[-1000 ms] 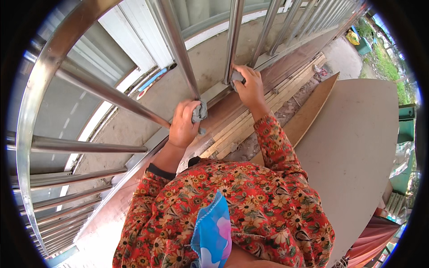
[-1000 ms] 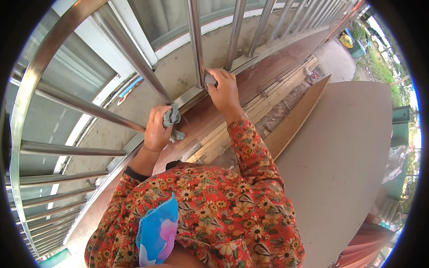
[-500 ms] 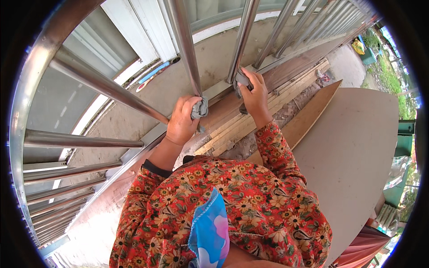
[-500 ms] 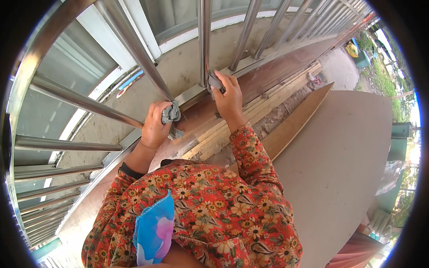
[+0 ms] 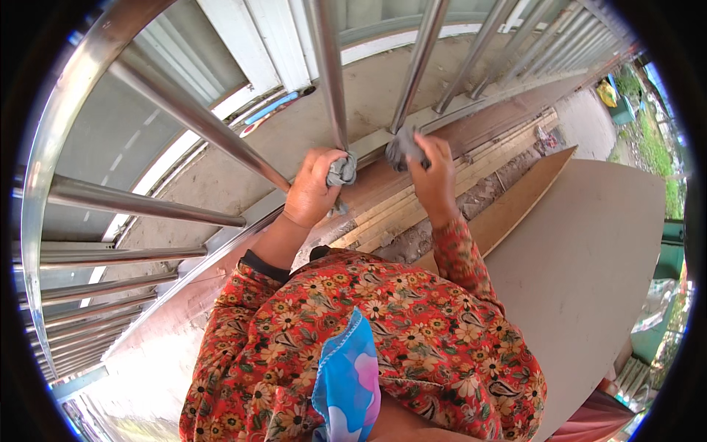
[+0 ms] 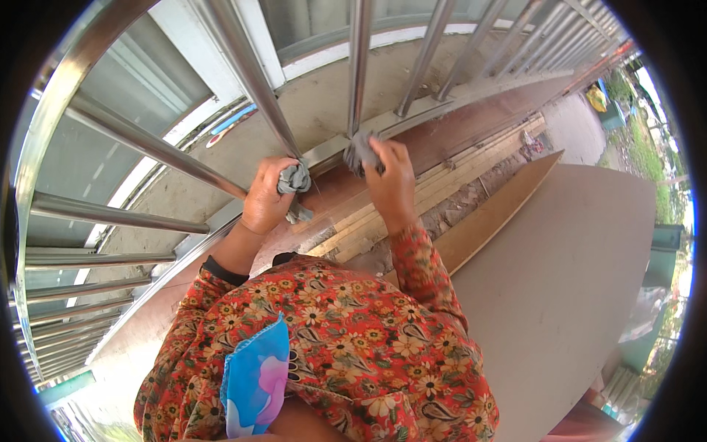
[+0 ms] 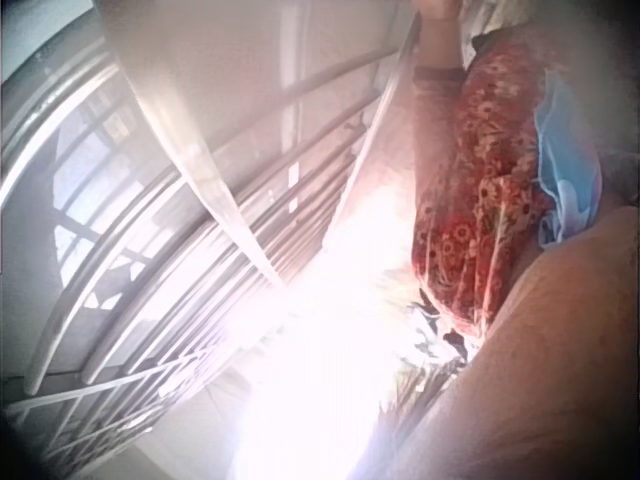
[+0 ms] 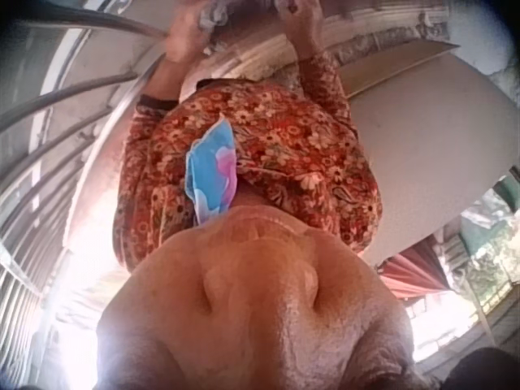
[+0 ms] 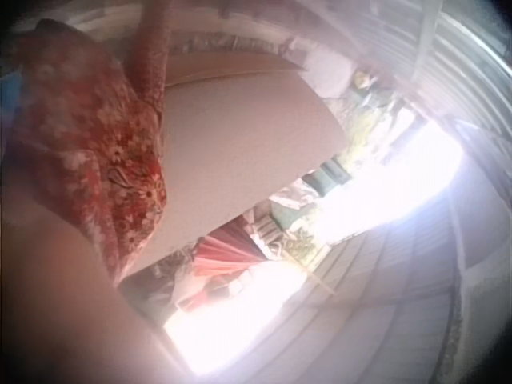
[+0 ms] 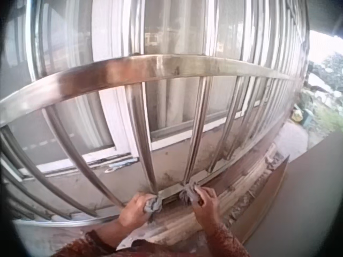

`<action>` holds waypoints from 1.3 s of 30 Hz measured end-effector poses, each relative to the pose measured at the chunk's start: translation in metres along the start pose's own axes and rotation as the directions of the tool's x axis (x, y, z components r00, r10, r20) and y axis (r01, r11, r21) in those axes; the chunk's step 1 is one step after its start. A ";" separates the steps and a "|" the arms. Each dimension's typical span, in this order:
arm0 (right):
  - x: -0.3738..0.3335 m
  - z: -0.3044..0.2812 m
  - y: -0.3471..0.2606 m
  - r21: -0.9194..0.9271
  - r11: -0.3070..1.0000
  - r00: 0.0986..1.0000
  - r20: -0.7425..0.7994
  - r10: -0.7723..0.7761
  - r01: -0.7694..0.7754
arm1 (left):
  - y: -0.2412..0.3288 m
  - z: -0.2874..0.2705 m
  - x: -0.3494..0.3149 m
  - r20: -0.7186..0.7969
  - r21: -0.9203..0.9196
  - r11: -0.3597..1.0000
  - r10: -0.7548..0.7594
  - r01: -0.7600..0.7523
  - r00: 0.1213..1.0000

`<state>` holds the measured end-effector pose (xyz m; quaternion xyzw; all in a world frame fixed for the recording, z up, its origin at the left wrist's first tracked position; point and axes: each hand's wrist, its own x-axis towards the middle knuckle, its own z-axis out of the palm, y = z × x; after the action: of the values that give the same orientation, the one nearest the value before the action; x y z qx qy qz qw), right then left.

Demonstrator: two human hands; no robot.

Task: The person washes a grey cloth in a red basin of water, then wrings it out. They proceed to wipe the metal bars of a gate or railing with the damp cloth, cleaning multiple vertical and horizontal bars.

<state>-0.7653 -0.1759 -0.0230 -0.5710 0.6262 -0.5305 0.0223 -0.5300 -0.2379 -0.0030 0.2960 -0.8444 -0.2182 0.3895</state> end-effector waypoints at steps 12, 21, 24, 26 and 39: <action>0.019 0.029 -0.036 -0.201 0.965 0.966 0.228 -0.121 0.169 | 0.003 -0.002 -0.002 0.015 0.027 0.999 -0.047 0.047 0.999; 0.023 0.038 -0.036 -0.112 0.965 0.963 0.160 -0.216 0.236 | 0.003 -0.002 -0.003 0.023 0.043 0.993 -0.108 0.107 0.994; 0.022 0.048 -0.039 -0.095 0.974 0.964 0.190 -0.186 0.207 | 0.002 -0.002 -0.002 0.004 0.034 0.996 -0.087 0.087 0.996; 0.008 0.044 -0.041 0.010 0.982 0.959 0.211 -0.189 0.191 | 0.001 -0.001 -0.003 -0.001 0.031 0.996 -0.081 0.081 0.997; 0.017 0.040 -0.044 0.199 0.976 0.990 0.092 -0.107 0.087 | 0.011 -0.001 0.043 -0.463 0.098 0.991 -0.037 0.093 0.886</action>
<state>-0.7153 -0.2049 -0.0001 -0.6224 0.5408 -0.5596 0.0842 -0.5551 -0.2592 0.0273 0.3899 -0.7291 -0.1049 0.5527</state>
